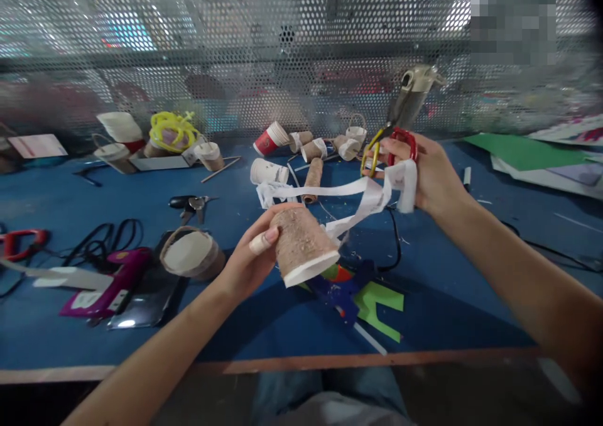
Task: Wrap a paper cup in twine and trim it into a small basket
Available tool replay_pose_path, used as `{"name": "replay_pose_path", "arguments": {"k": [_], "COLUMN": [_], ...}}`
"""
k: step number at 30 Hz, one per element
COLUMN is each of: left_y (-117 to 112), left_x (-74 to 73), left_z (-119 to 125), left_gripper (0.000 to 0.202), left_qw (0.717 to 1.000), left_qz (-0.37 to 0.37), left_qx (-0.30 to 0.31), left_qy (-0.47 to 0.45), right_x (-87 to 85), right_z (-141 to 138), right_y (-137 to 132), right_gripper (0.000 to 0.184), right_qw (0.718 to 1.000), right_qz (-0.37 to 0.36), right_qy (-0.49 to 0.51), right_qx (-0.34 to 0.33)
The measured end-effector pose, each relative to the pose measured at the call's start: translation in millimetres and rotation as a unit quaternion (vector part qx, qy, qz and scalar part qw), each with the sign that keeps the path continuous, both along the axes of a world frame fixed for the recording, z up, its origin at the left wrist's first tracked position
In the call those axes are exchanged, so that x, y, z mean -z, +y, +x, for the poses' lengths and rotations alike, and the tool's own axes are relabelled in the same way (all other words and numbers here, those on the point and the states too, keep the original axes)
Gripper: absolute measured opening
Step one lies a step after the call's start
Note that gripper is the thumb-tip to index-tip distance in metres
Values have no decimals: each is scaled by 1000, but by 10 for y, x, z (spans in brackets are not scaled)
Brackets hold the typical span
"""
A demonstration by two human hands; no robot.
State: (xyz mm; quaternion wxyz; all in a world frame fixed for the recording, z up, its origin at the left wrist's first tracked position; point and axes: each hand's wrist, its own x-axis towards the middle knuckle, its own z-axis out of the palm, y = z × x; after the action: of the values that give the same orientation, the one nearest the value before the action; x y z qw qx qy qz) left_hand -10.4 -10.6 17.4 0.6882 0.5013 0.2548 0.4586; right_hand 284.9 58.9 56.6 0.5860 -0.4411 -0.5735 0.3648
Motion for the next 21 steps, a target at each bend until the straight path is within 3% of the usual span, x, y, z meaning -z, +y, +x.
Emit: {"name": "replay_pose_path", "arguments": {"k": [3, 7, 10, 14, 18, 21], "left_y": [-29, -42, -36, -33, -30, -26], "left_x": [-64, -67, 3, 71, 63, 44], "left_z": [20, 40, 42, 26, 2, -7], "left_gripper": [47, 45, 43, 44, 52, 52], "left_qw": [999, 996, 994, 994, 994, 995], "left_qz": [5, 25, 28, 32, 30, 32], "left_qx": [43, 86, 103, 91, 87, 72], "left_qy": [5, 29, 40, 60, 66, 61], "right_x": [40, 34, -22, -20, 50, 51], "right_z": [-31, -213, -405, -625, -674, -592], "right_y": [-54, -215, -279, -263, -219, -178], "right_gripper": [18, 16, 8, 12, 11, 13], "right_qw": [998, 986, 949, 929, 937, 974], "right_qz": [25, 91, 160, 195, 182, 108], "right_qy": [-26, -123, -257, -306, -295, -200], "right_qx": [50, 65, 83, 69, 45, 2]}}
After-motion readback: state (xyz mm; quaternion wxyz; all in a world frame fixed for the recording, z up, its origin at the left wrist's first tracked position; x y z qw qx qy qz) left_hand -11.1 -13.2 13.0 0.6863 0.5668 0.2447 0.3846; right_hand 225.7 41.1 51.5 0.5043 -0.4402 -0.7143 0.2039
